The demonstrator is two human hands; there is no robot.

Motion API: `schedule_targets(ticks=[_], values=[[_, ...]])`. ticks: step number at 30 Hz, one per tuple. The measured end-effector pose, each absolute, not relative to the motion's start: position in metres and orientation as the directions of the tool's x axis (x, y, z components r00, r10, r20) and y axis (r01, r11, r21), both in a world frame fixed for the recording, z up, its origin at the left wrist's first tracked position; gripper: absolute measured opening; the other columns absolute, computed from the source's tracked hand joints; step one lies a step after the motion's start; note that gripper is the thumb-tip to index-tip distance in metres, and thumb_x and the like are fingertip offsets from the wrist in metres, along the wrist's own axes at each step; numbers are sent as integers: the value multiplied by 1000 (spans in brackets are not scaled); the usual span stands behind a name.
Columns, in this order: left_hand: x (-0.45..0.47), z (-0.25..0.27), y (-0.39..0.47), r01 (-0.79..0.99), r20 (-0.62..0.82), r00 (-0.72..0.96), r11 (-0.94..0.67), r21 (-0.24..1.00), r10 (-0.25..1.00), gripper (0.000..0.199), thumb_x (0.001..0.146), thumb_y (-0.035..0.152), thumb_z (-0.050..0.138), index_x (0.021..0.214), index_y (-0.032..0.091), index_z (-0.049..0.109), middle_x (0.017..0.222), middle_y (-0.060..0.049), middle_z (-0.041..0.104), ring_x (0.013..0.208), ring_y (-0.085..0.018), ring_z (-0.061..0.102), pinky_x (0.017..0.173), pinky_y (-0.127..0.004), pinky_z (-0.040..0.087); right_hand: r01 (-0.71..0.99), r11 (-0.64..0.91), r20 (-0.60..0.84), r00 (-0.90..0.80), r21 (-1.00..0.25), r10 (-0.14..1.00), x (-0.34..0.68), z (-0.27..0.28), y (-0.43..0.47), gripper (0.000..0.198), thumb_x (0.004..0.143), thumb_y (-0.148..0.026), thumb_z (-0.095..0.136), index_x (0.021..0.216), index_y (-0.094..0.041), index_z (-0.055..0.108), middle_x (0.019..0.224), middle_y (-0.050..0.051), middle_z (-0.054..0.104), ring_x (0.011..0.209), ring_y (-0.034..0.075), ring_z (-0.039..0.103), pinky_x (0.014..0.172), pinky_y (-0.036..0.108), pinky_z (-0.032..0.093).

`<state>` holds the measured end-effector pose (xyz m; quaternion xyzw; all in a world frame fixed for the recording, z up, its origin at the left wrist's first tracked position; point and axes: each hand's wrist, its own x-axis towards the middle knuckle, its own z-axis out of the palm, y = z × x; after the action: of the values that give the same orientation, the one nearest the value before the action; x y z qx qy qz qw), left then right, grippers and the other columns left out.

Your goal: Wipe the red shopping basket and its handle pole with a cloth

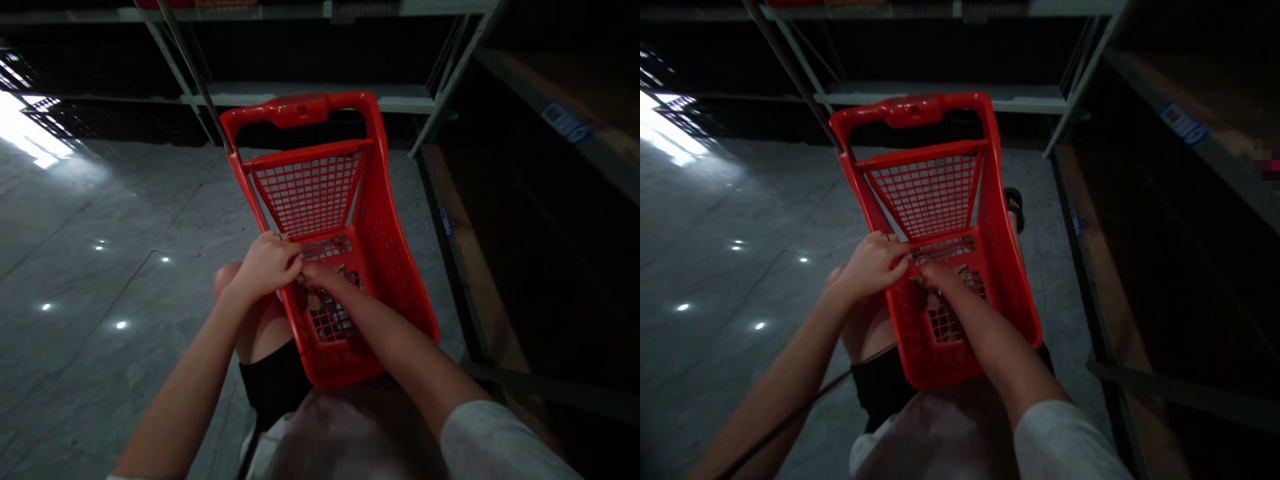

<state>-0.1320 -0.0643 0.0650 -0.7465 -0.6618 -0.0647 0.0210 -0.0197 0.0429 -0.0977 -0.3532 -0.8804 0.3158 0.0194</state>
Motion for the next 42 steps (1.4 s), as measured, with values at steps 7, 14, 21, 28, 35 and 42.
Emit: schedule_targets(ticks=[7,14,21,28,35,42], values=[[-124,67,-65,989,115,104,-114,91,988,28,93,26,45,79,18,68,76,-5,70,75,-20,62,77,-38,41,662,415,-65,-574,-624,817,-18,-95,105,20,81,-8,58,92,-19,70,101,8,68,97,22,64,89,36,53],[-136,80,-47,982,203,117,-143,120,972,25,97,23,46,86,19,67,80,-3,70,76,-19,63,75,-34,47,116,715,688,-202,-690,697,-87,7,151,32,81,-10,50,108,-21,63,123,9,54,120,19,55,109,36,45],[-187,113,37,997,482,-54,71,-18,875,28,98,24,47,115,15,66,124,-11,69,119,-28,61,103,-42,49,325,547,479,-269,-771,835,-70,-95,147,25,79,-15,51,99,-23,65,119,11,60,115,25,57,103,46,50],[-200,94,86,998,356,-31,8,66,934,47,99,22,46,145,15,50,146,-12,59,132,-26,56,112,-42,45,392,379,305,-238,-838,922,-45,-151,125,23,78,-13,53,92,-26,67,106,8,61,95,22,64,86,36,56],[-199,94,84,992,343,21,-62,107,939,55,95,12,46,149,18,46,155,-10,51,140,-23,51,117,-42,41,433,527,642,176,-731,746,-52,-19,170,25,85,-16,49,102,-22,65,113,10,53,115,24,57,103,43,51],[-200,92,86,995,319,-1,-29,90,948,60,92,8,45,151,18,45,157,-10,47,142,-25,49,118,-44,40,568,593,728,17,-571,685,-44,-20,201,30,83,-17,53,110,-24,64,124,11,52,123,29,51,109,54,43]])
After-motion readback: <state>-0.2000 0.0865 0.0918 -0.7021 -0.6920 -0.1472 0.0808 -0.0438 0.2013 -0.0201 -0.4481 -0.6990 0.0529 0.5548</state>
